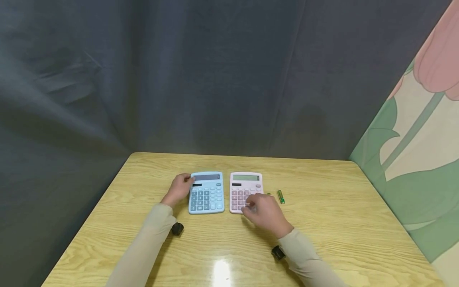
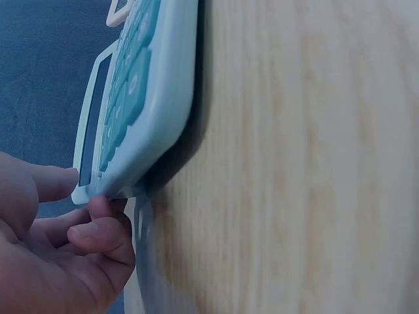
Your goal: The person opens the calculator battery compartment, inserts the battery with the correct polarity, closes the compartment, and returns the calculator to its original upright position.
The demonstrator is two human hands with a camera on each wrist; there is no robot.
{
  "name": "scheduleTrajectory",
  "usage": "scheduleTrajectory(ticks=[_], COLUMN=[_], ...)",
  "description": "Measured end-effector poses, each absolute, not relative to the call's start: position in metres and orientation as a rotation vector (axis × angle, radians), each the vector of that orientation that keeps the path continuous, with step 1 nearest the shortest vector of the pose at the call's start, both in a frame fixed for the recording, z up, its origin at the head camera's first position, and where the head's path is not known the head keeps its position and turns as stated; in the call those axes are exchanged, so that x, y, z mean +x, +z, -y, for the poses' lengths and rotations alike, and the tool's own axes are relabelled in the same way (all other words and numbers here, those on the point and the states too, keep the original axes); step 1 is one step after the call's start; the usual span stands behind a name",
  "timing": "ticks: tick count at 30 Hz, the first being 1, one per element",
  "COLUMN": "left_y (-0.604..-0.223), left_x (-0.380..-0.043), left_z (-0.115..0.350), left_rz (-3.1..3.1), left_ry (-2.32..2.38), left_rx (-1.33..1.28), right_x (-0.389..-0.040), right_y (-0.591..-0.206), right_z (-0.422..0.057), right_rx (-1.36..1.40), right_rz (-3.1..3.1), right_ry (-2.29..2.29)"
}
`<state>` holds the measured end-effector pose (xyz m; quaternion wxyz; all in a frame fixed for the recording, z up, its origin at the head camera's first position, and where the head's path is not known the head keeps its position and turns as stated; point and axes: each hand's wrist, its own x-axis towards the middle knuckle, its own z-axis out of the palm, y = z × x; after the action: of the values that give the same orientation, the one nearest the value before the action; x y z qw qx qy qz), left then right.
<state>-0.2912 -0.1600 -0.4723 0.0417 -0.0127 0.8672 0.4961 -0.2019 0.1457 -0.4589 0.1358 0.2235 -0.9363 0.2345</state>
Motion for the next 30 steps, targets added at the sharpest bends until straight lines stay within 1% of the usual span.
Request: scheduleTrajectory(ticks=[13, 23, 30], left_y=[-0.473, -0.465, -0.463], left_x=[-0.284, -0.272, -0.271], left_z=[0.165, 0.171, 0.174], left_rz=[-2.586, -2.519, -2.490], left_ry=[1.605, 1.654, 1.691], left_rx=[-0.096, -0.088, -0.089], right_x=[-0.204, -0.210, -0.212], right_y=[-0.464, -0.460, -0.454], right_z=[-0.132, -0.121, -0.111], right_rx=[0.683, 0.702, 0.721], right_rz=[2.713, 2.710, 2.718], right_ry=[0.704, 0.738, 0.794])
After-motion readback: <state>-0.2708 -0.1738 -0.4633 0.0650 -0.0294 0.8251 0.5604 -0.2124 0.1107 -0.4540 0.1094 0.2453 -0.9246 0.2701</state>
